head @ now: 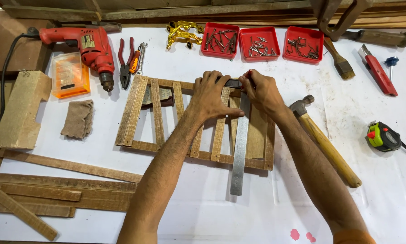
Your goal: The person assembles a small wooden lattice frame on a workbench. They position wood strips, measure with a tape measure, mark lines with a pencil using a try square as a guide, and hammer nails into the joints, repositioning the frame between fastening steps.
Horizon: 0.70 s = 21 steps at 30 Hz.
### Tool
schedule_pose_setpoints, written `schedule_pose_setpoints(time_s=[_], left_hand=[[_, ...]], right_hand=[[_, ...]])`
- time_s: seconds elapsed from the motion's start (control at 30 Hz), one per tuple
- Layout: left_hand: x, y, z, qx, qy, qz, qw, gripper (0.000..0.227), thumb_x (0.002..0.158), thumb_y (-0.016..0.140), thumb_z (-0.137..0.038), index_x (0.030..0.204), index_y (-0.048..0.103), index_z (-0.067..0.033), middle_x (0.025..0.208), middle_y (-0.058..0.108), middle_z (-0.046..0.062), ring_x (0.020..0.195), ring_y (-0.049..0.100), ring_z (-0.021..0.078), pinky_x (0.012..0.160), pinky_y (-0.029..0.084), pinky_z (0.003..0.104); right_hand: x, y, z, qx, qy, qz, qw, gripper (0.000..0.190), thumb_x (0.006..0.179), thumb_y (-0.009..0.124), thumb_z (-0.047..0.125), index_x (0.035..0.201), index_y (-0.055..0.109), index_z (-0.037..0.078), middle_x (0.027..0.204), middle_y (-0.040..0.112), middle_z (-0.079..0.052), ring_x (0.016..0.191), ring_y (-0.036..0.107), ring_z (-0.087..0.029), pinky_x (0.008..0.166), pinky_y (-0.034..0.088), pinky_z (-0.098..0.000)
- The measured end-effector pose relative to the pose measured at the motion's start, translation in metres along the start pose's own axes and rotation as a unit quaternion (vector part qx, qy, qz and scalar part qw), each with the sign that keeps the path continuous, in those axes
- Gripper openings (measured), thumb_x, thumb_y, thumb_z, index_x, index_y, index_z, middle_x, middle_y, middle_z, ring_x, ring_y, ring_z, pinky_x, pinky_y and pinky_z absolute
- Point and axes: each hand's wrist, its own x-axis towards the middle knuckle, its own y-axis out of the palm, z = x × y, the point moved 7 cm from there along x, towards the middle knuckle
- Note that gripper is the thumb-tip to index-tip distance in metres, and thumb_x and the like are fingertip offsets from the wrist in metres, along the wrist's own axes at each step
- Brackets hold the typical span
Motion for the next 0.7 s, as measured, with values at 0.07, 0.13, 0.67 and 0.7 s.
schedule_pose_setpoints(time_s=[0.07,0.13,0.67,0.7], left_hand=[[0.0014,0.0015,0.0018,0.006,0.001,-0.004,1.0,0.132,0.047,0.068,-0.101,0.144,0.055,-0.0113,0.137,0.05,0.017,0.135,0.043,0.0348,0.109,0.038,0.068],[0.0021,0.0017,0.0034,0.013,0.002,-0.009,1.0,0.132,0.048,0.068,-0.101,0.144,0.055,-0.0111,0.138,0.049,0.018,0.135,0.043,0.0357,0.108,0.037,0.069],[0.0017,0.0039,0.0029,0.015,0.009,-0.011,1.0,0.134,0.048,0.068,-0.101,0.144,0.053,-0.0097,0.14,0.049,0.018,0.136,0.042,0.0352,0.109,0.035,0.069],[0.0025,0.0034,0.0036,0.016,0.007,-0.01,1.0,0.134,0.048,0.068,-0.101,0.145,0.053,-0.0096,0.139,0.049,0.018,0.136,0.042,0.0349,0.109,0.035,0.069]], right_hand=[[-0.0018,0.0029,-0.0046,-0.012,0.022,0.012,1.0,0.029,0.112,0.056,0.026,0.104,0.063,-0.001,0.08,0.074,-0.015,0.066,0.074,-0.023,0.054,0.06,-0.0353],[-0.002,0.0048,-0.0064,-0.025,0.043,0.025,0.998,0.029,0.112,0.055,0.026,0.103,0.063,0.0,0.078,0.073,-0.015,0.064,0.073,-0.024,0.051,0.059,-0.0362],[0.0038,0.0034,-0.0057,-0.038,0.007,0.008,0.999,0.03,0.111,0.057,0.027,0.101,0.063,-0.001,0.073,0.071,-0.017,0.062,0.072,-0.025,0.049,0.057,-0.0374],[0.0052,0.003,-0.0055,-0.039,0.009,0.011,0.999,0.03,0.111,0.058,0.027,0.101,0.063,-0.001,0.073,0.071,-0.017,0.063,0.072,-0.025,0.05,0.057,-0.0375]])
